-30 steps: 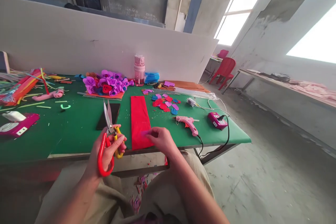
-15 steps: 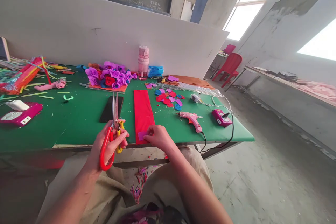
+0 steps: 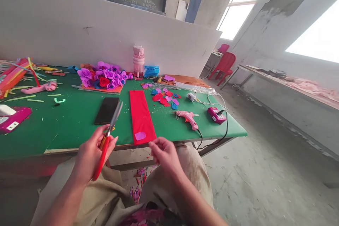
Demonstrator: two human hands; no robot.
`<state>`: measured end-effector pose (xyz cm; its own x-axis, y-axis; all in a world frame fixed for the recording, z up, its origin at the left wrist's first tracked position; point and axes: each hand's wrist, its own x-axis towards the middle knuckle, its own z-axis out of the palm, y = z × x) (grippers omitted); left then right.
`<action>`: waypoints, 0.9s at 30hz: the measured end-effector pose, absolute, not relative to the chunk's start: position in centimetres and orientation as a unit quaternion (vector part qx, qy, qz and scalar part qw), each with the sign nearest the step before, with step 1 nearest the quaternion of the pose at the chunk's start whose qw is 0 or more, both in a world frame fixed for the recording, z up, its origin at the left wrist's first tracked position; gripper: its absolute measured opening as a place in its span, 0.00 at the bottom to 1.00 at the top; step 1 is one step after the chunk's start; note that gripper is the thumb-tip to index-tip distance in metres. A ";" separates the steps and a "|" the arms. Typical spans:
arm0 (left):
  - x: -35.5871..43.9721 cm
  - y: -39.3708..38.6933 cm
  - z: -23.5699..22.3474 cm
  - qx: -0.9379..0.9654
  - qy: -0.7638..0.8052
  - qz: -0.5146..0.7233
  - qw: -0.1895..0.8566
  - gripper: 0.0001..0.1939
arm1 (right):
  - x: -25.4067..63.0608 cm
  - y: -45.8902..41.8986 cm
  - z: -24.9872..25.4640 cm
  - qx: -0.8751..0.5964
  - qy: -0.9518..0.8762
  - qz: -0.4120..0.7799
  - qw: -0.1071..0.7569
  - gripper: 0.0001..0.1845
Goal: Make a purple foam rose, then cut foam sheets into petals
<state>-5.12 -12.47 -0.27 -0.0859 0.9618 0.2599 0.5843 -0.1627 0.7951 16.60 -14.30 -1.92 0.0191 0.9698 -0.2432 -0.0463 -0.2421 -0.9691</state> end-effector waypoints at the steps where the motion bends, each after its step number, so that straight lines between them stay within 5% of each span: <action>1: -5.2 -12.7 -0.4 0.632 0.603 0.425 0.238 0.19 | 16.0 -14.8 -2.6 -0.535 -0.374 0.616 0.440 0.17; 8: -4.3 -14.3 -0.9 0.611 0.581 0.474 0.254 0.19 | 12.4 -13.0 -4.6 -0.490 -0.148 0.723 0.465 0.20; 18: -3.2 -16.0 -3.7 0.520 0.568 0.486 0.413 0.20 | 13.2 -16.9 -6.3 -0.482 -0.184 0.688 0.510 0.24; 22: -2.6 -16.4 -4.0 0.541 0.571 0.500 0.362 0.19 | 13.5 -16.4 -6.2 -0.449 -0.111 0.725 0.511 0.28; 27: -2.4 -15.4 -2.5 0.644 0.556 0.456 0.261 0.13 | 13.0 -15.5 -5.2 -0.426 -0.121 0.720 0.535 0.19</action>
